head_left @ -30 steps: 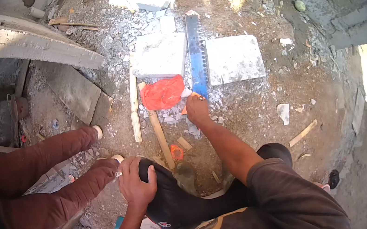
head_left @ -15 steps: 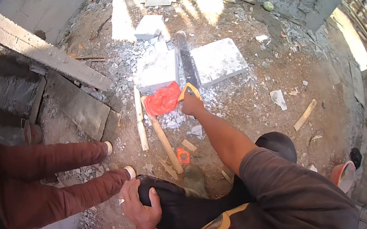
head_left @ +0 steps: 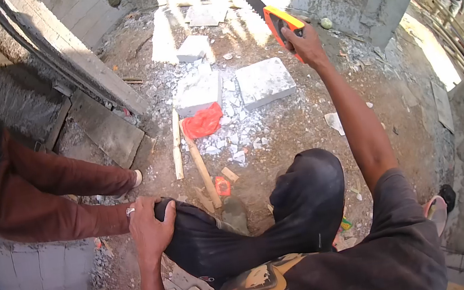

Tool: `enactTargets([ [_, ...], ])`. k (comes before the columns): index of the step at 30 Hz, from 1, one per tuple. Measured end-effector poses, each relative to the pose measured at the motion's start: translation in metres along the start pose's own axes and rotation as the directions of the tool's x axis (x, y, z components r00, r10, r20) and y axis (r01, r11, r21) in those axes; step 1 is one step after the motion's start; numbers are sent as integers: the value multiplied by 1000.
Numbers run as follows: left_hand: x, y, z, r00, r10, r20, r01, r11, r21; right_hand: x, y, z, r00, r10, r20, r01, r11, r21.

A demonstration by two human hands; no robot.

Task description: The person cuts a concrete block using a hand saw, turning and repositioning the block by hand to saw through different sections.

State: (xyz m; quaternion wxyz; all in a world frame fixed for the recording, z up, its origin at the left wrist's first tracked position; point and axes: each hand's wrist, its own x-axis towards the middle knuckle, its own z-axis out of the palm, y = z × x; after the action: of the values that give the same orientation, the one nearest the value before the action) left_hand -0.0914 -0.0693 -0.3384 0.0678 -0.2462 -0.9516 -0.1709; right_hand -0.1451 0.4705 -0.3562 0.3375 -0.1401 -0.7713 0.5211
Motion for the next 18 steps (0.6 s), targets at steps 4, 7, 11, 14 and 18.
enactTargets([
  [4, 38, -9, -10, 928, -19, 372, 60, 993, -101, -45, 31, -12, 991, -24, -130, 26, 999, 19],
  [7, 81, -2, -1, 884, 109, 455, -2, 973, -229, -87, 119, 6, 980, -61, -188, 26, 983, -182],
  [11, 156, 25, 24, 751, 154, 642, 57, 954, -295, -159, 257, 38, 939, 282, -196, -325, 913, -246],
  [14, 215, 41, 57, 722, 206, 660, -124, 978, -170, -166, 263, 36, 916, 341, -210, -389, 881, -269],
  [18, 298, 51, 136, 675, 208, 708, -253, 966, -43, -162, 247, 28, 920, 347, -181, -385, 884, -265],
])
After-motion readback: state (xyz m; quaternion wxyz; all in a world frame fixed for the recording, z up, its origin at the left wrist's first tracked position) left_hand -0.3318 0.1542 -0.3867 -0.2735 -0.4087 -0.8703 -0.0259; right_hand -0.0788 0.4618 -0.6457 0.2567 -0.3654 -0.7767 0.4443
